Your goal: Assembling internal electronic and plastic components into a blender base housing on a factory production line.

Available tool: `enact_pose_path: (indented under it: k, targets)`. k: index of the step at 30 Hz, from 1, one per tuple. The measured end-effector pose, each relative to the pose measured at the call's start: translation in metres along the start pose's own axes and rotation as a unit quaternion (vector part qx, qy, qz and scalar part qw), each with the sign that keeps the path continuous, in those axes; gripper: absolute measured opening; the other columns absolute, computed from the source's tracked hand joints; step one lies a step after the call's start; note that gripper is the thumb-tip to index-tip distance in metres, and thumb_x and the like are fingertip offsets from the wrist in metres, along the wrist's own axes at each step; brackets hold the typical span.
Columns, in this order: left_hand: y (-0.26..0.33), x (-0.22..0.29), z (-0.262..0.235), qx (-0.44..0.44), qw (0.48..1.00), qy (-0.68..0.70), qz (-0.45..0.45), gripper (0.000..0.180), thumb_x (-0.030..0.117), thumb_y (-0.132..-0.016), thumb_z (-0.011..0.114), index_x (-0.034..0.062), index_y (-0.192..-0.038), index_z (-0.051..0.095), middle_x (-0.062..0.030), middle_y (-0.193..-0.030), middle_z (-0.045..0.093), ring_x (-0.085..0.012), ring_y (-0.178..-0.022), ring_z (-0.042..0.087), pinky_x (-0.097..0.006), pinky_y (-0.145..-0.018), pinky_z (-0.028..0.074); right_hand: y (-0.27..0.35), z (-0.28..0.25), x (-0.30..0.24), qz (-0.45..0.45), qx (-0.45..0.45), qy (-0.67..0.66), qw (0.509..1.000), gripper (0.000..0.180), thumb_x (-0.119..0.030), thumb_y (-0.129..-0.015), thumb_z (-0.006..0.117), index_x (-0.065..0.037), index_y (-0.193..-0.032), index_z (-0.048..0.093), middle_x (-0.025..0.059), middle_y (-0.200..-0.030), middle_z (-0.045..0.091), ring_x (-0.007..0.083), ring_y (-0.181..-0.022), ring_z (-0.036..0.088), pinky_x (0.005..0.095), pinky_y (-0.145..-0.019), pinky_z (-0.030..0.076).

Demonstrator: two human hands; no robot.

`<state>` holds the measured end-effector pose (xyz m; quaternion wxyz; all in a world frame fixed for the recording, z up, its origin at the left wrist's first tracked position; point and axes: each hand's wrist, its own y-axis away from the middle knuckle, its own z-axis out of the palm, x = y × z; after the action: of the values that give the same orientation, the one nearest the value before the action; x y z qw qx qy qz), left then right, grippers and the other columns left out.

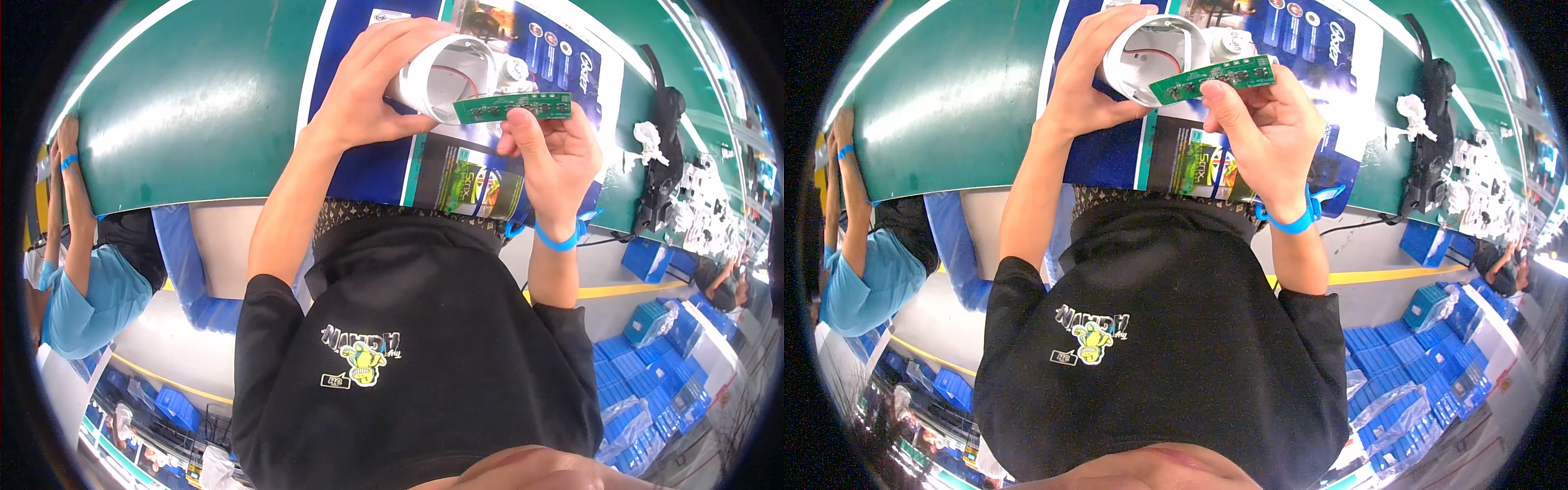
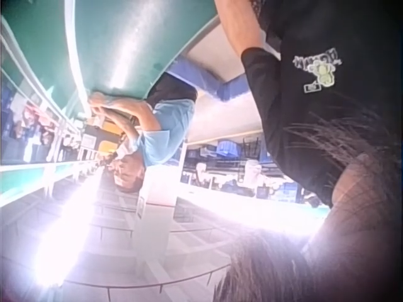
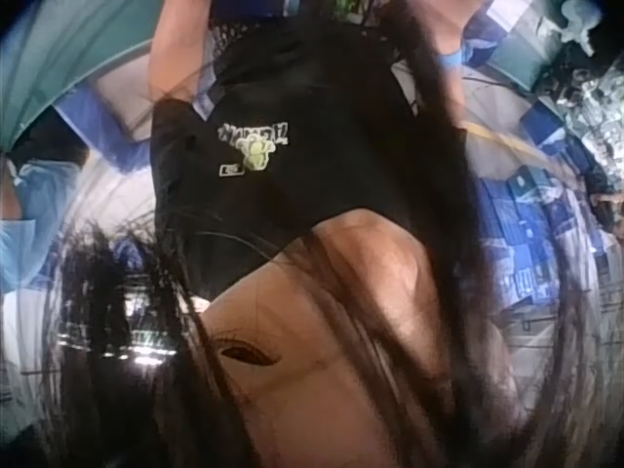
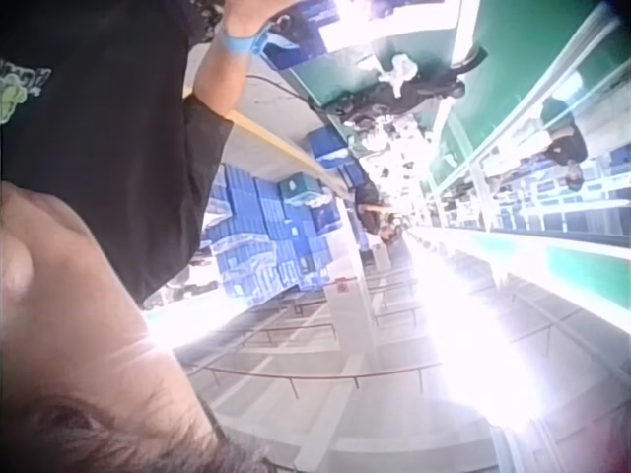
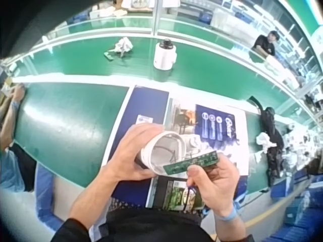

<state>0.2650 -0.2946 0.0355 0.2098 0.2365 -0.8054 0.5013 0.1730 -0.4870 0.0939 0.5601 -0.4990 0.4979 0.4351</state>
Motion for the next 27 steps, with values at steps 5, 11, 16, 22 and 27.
enact_pose_path:
  k: [5,11,16,22,27]
  targets:
    - [0.000,-0.007,0.002,-0.048,0.999,-0.018,-0.002,0.084,0.020,-0.053,0.085,0.0026,-0.127,0.049,-0.0166,-0.127,0.055,-0.0346,-0.115,0.051,-0.043,-0.099,0.039,-0.004,-0.022,0.002,-0.105,-0.152,0.181,0.966,0.064,0.001,-0.063,0.081,-0.001,-0.119,0.050,0.0055,-0.087,0.063,0.0118,-0.070,0.059,0.0257,-0.063,0.047]
    - [0.002,0.004,0.013,-0.033,0.994,-0.105,0.008,0.088,0.018,-0.050,0.084,0.0032,-0.128,0.046,-0.0152,-0.127,0.053,-0.0358,-0.114,0.049,-0.044,-0.097,0.039,0.037,-0.068,0.059,-0.116,-0.049,0.323,0.938,0.078,-0.007,-0.060,0.085,-0.007,-0.129,0.048,0.0030,-0.084,0.053,0.0124,-0.065,0.048,0.0248,-0.058,0.043]
    - [0.002,0.004,0.022,-0.042,0.994,-0.099,0.005,0.086,0.013,-0.048,0.083,0.0037,-0.126,0.047,-0.0150,-0.124,0.054,-0.0349,-0.114,0.050,-0.044,-0.097,0.041,0.027,-0.061,0.061,-0.069,0.045,0.332,0.940,0.099,-0.017,-0.060,0.085,0.001,-0.139,0.028,0.0202,-0.128,0.042,0.0340,-0.117,0.044,0.0384,-0.098,0.040]
    - [0.003,-0.001,0.023,-0.050,0.993,-0.108,0.003,0.086,0.013,-0.046,0.085,0.0015,-0.124,0.050,-0.0172,-0.123,0.055,-0.0354,-0.113,0.052,-0.043,-0.098,0.041,-0.030,-0.062,0.077,-0.179,-0.032,0.304,0.935,0.111,-0.026,-0.055,0.087,0.005,-0.140,0.023,0.0264,-0.136,0.035,0.0433,-0.126,0.032,0.0440,-0.108,0.028]
    - [0.002,0.004,0.002,-0.025,0.972,-0.229,0.042,0.086,0.014,-0.044,0.085,0.0043,-0.122,0.052,-0.0137,-0.119,0.057,-0.0348,-0.107,0.054,-0.043,-0.092,0.045,0.019,-0.045,0.016,-0.266,0.083,0.279,0.919,0.032,0.004,-0.065,0.067,-0.008,-0.095,0.063,0.0091,-0.116,0.056,0.0305,-0.108,0.049,0.0406,-0.085,0.044]
